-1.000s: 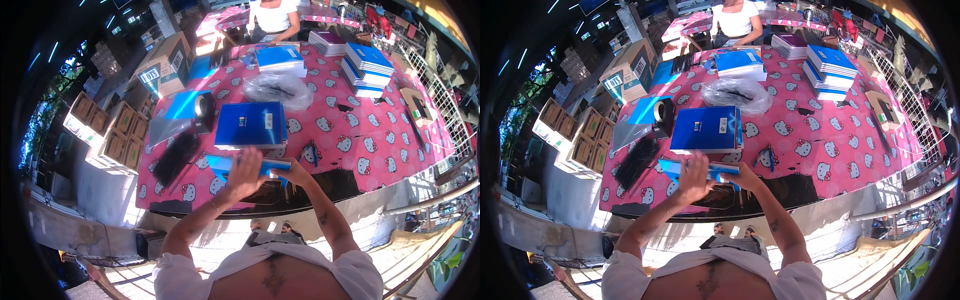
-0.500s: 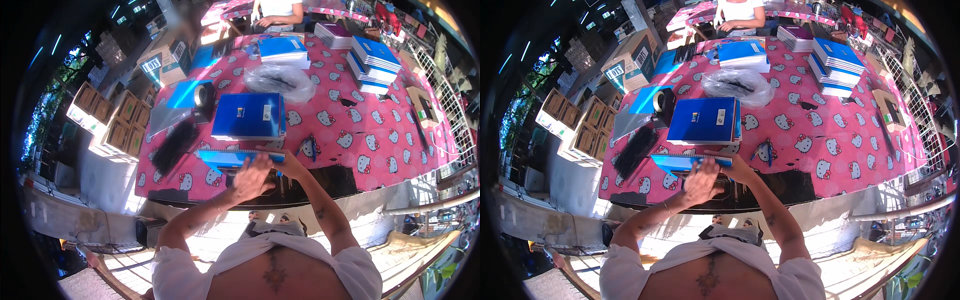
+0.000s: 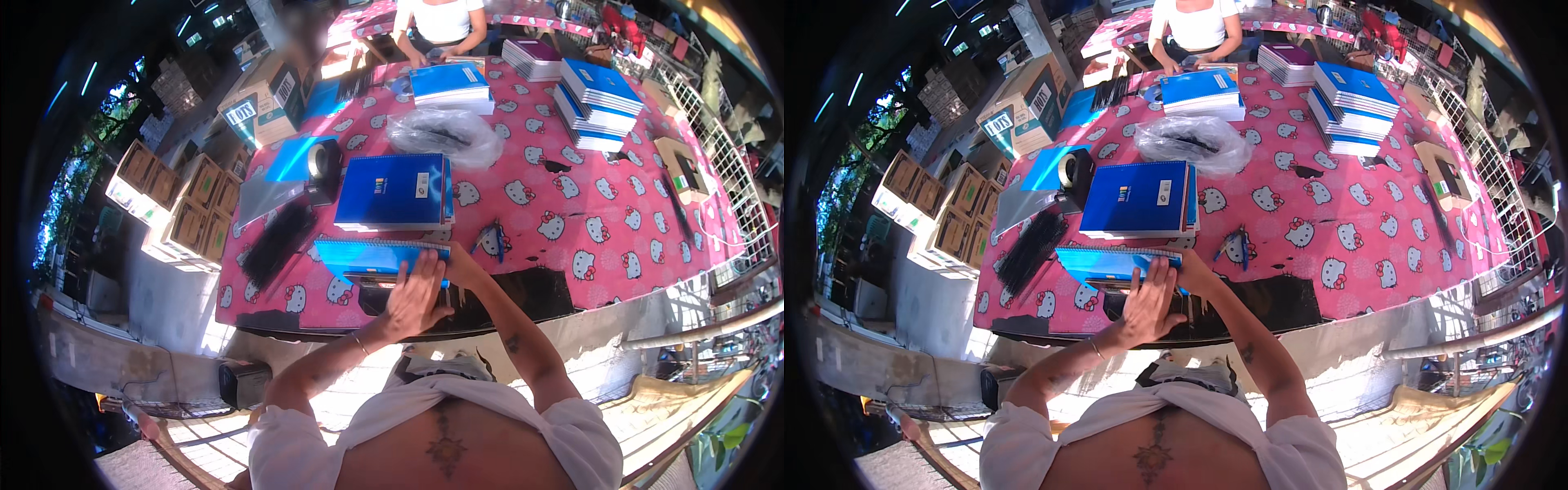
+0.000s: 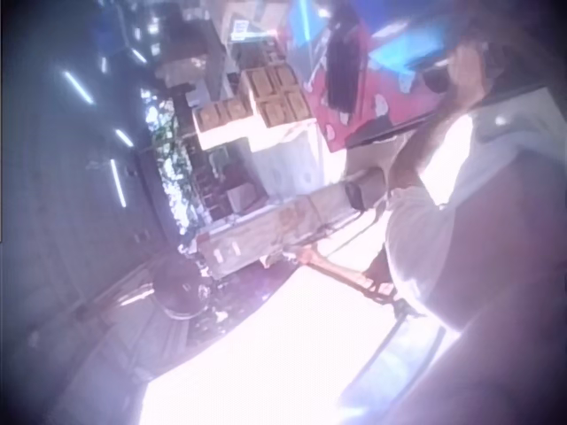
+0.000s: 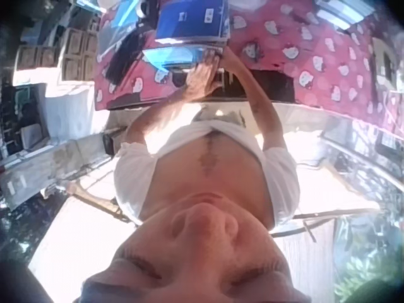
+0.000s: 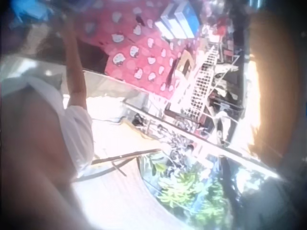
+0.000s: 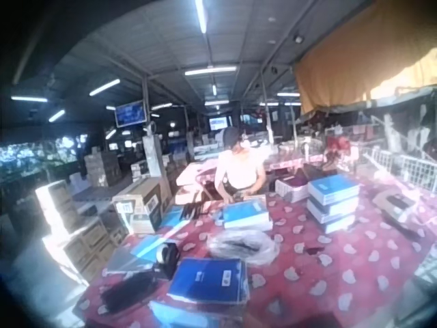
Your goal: The person places notebooks into cardboard boxes, arranges the boxes on a pallet, and then tapes labels onto individual notebooks on a table.
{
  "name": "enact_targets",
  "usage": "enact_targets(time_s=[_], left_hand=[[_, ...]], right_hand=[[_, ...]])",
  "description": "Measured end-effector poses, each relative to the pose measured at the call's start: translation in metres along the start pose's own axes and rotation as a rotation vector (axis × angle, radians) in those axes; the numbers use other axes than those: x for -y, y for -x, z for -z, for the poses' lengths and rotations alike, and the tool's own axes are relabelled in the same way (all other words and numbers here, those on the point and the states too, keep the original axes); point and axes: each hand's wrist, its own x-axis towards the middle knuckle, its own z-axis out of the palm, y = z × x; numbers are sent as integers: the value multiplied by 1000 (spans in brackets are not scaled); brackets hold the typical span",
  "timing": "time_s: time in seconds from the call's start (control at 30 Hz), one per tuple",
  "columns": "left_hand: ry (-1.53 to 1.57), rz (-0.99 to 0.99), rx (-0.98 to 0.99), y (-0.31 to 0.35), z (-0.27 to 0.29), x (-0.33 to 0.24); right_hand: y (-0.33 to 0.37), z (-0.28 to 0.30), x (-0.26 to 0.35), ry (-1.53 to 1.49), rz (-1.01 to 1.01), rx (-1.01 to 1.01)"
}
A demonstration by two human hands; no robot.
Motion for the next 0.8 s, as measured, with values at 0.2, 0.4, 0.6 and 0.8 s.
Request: enact_targets(time_s=[0.2, 0.4, 0.6, 0.8], left_hand=[[-162, 113, -173, -51, 32, 19], [123, 153, -406, -40, 58, -22], [923, -89, 394, -8, 193, -13], [1020, -584, 750, 17, 279, -26]], right_hand=[[3, 7, 3, 72, -122, 61], [34, 114, -39, 388, -83, -269], [79, 92, 108, -127, 156, 207], [151, 94, 231, -103, 461, 839]])
